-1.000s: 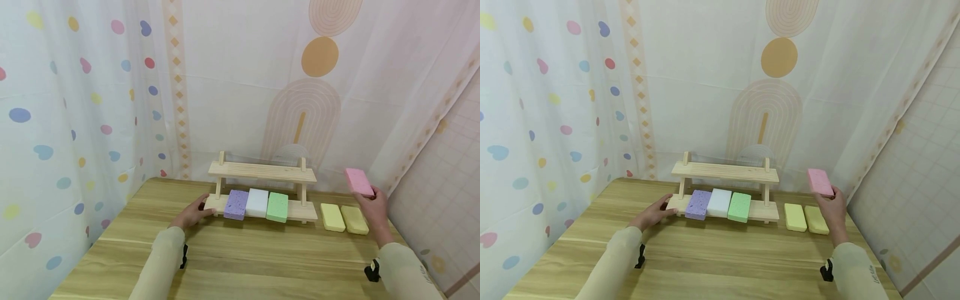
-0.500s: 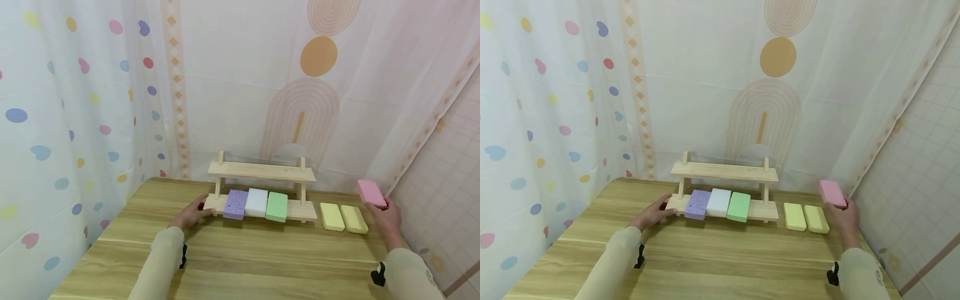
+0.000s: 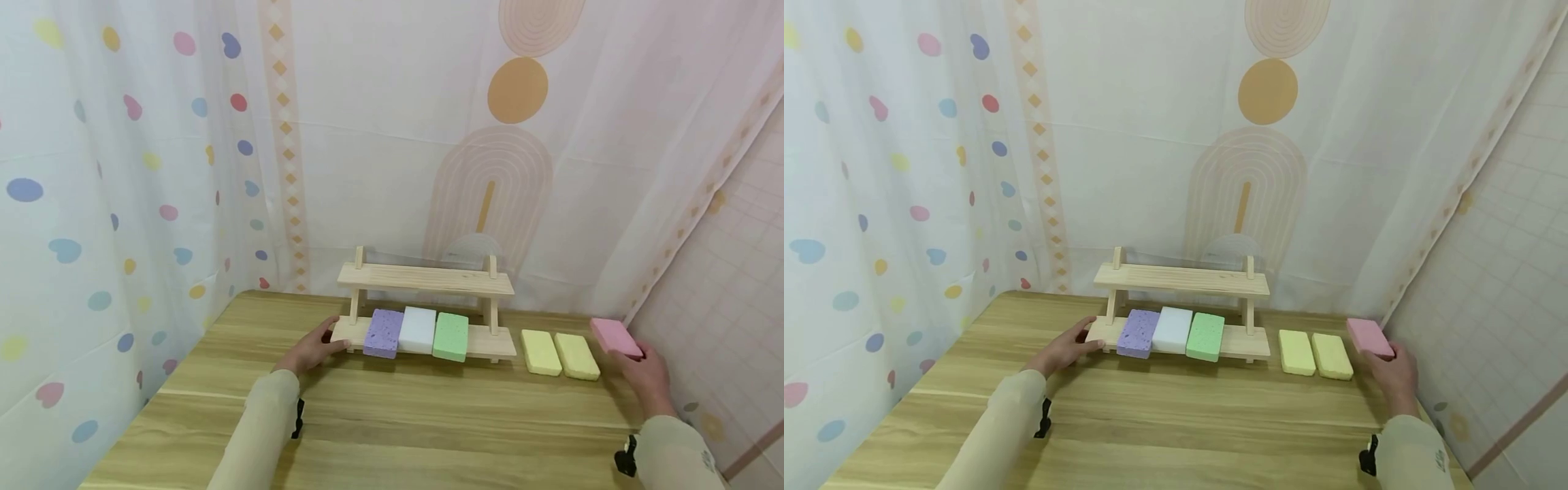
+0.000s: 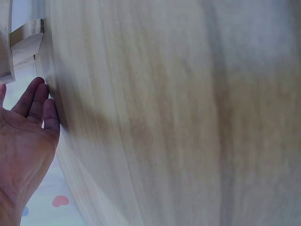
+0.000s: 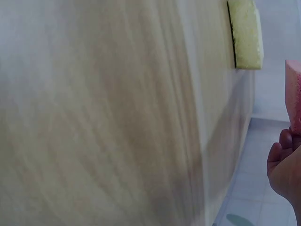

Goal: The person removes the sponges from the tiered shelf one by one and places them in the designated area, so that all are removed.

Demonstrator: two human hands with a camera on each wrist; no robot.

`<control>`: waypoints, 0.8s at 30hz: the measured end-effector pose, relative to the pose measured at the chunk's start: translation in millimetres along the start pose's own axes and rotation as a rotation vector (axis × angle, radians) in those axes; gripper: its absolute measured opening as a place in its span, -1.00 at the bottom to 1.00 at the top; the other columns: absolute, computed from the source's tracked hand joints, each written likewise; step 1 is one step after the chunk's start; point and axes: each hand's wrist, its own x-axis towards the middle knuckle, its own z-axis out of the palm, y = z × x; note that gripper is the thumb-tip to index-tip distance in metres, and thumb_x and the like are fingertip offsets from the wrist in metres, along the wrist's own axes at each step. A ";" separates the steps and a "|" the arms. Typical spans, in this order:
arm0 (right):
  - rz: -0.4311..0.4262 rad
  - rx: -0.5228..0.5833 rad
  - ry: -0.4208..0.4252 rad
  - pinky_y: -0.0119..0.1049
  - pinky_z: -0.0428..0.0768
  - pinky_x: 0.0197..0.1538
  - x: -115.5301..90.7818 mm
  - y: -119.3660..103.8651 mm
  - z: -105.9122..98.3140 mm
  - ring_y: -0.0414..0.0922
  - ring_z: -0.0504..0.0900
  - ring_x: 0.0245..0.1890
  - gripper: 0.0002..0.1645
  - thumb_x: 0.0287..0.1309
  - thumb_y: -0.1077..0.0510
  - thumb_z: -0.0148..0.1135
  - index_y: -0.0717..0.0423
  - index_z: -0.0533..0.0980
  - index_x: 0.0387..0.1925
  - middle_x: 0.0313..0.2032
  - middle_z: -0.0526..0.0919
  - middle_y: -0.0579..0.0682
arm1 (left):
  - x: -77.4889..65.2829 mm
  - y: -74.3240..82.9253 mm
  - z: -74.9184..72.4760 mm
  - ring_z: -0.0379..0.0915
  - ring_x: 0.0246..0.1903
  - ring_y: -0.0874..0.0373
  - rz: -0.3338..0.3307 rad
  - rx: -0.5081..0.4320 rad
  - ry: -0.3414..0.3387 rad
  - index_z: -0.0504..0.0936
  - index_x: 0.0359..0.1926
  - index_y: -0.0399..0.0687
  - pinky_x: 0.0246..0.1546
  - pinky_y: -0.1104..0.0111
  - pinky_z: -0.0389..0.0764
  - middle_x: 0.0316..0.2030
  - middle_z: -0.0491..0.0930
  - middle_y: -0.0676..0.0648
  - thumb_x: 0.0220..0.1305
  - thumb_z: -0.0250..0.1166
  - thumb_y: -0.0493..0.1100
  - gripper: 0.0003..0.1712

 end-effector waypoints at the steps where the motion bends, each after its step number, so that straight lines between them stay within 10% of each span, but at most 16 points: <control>1: 0.013 0.000 -0.010 0.08 0.38 0.10 -0.1 1.2 -0.4 0.28 0.35 0.11 -0.17 0.34 -0.03 0.14 0.53 0.15 0.33 0.24 0.29 0.52 | -0.1 0.2 -0.1 0.20 0.32 -0.23 0.000 -0.001 0.000 -0.06 0.57 -0.07 0.30 -0.11 0.22 0.36 0.26 -0.37 0.34 0.28 0.19 0.02; 15: -0.031 -0.066 -0.006 -0.14 0.41 -0.13 -4.2 11.5 3.6 0.23 0.44 -0.10 -0.30 0.28 0.03 0.24 0.60 0.31 0.12 0.04 0.44 0.54 | -1.4 1.7 -1.1 0.24 0.30 -0.23 -0.004 -0.004 -0.005 -0.05 0.57 -0.06 0.27 -0.11 0.25 0.34 0.29 -0.37 0.35 0.28 0.17 0.00; 24: 0.066 -0.052 -0.089 0.22 0.24 0.27 -8.2 11.3 3.7 0.41 0.29 0.17 -0.04 0.32 -0.08 0.17 0.67 0.09 0.30 0.24 0.21 0.63 | 0.8 -1.2 -0.8 0.24 0.29 -0.23 0.013 0.010 -0.009 -0.06 0.57 -0.06 0.26 -0.11 0.27 0.33 0.30 -0.37 0.36 0.27 0.17 0.00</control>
